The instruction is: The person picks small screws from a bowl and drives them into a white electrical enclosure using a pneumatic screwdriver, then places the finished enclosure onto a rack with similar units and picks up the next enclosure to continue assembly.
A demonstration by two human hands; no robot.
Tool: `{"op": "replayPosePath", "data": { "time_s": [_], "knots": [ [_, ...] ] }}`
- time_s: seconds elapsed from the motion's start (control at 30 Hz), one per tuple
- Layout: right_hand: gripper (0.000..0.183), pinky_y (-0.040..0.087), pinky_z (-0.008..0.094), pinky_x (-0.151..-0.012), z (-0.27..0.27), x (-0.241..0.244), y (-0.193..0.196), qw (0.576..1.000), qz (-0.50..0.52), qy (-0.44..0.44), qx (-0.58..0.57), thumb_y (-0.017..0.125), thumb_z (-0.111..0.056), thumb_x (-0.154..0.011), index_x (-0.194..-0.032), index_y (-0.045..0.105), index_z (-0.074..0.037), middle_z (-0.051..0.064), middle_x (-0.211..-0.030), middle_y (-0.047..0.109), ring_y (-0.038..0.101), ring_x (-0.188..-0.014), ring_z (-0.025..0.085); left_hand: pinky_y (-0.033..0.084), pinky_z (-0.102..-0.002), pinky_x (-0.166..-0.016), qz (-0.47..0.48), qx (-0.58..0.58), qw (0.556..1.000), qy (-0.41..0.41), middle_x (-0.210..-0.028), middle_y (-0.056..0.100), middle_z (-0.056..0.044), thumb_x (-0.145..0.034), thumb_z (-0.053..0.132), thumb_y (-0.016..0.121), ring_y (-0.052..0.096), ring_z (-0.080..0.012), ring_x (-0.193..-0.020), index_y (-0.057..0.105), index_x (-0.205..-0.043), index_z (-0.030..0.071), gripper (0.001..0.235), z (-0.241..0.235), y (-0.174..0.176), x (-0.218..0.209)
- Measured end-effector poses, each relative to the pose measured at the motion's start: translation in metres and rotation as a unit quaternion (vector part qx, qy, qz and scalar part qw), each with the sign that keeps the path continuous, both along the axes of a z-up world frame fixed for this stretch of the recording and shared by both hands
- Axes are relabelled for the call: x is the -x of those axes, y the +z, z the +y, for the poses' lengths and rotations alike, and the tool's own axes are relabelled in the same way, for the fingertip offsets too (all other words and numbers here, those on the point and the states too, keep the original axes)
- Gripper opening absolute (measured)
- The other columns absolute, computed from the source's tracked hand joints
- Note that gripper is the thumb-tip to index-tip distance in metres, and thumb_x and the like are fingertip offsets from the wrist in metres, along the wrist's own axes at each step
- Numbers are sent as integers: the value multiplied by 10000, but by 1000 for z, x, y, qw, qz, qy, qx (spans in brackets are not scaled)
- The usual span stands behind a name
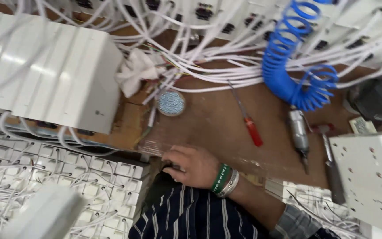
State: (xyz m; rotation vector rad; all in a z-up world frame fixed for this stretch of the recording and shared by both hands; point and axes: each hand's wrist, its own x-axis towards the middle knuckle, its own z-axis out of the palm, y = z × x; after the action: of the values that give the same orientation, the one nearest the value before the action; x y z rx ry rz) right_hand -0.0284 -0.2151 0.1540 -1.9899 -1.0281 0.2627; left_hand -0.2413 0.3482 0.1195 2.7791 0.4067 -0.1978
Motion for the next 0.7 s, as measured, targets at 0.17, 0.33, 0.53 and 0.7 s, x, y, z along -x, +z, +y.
{"op": "replayPosePath", "data": {
  "time_s": [0.17,0.33,0.53,0.7],
  "knots": [
    [429,584,458,-724,-115,-7,-30,929,-136,-312,148,674,-352,-869,-1190,635,-69,151,-1259,610,683,-936,365,602,-402,-917,10,5,998,-69,-1122,763,-145,-471,519,967,761,-296,-994,673,-1265,75,957,-201,27,-28],
    [515,578,518,-711,-189,-36,-110,893,-112,-359,249,674,-353,-887,-1275,575,-30,223,-1237,589,678,-916,431,598,-417,-906,-13,-22,994,-108,-1097,766,-132,-474,488,952,755,-302,-988,666,-1279,104,937,-377,106,-68],
    [348,603,511,-708,-250,-6,-141,865,21,-380,327,637,-368,-988,-1142,648,-56,215,-1058,687,715,-784,397,541,-500,-831,-121,12,962,-244,-1045,719,-161,-506,384,932,701,-385,-917,621,-1227,65,848,-485,131,-155],
    [392,613,489,-600,-276,23,-107,840,10,-440,318,701,-384,-897,-1073,686,-34,211,-1017,706,724,-672,381,517,-503,-914,-187,36,929,-316,-1108,695,-193,-573,388,904,682,-406,-985,601,-1255,45,821,-520,96,-210]
  ]
}}
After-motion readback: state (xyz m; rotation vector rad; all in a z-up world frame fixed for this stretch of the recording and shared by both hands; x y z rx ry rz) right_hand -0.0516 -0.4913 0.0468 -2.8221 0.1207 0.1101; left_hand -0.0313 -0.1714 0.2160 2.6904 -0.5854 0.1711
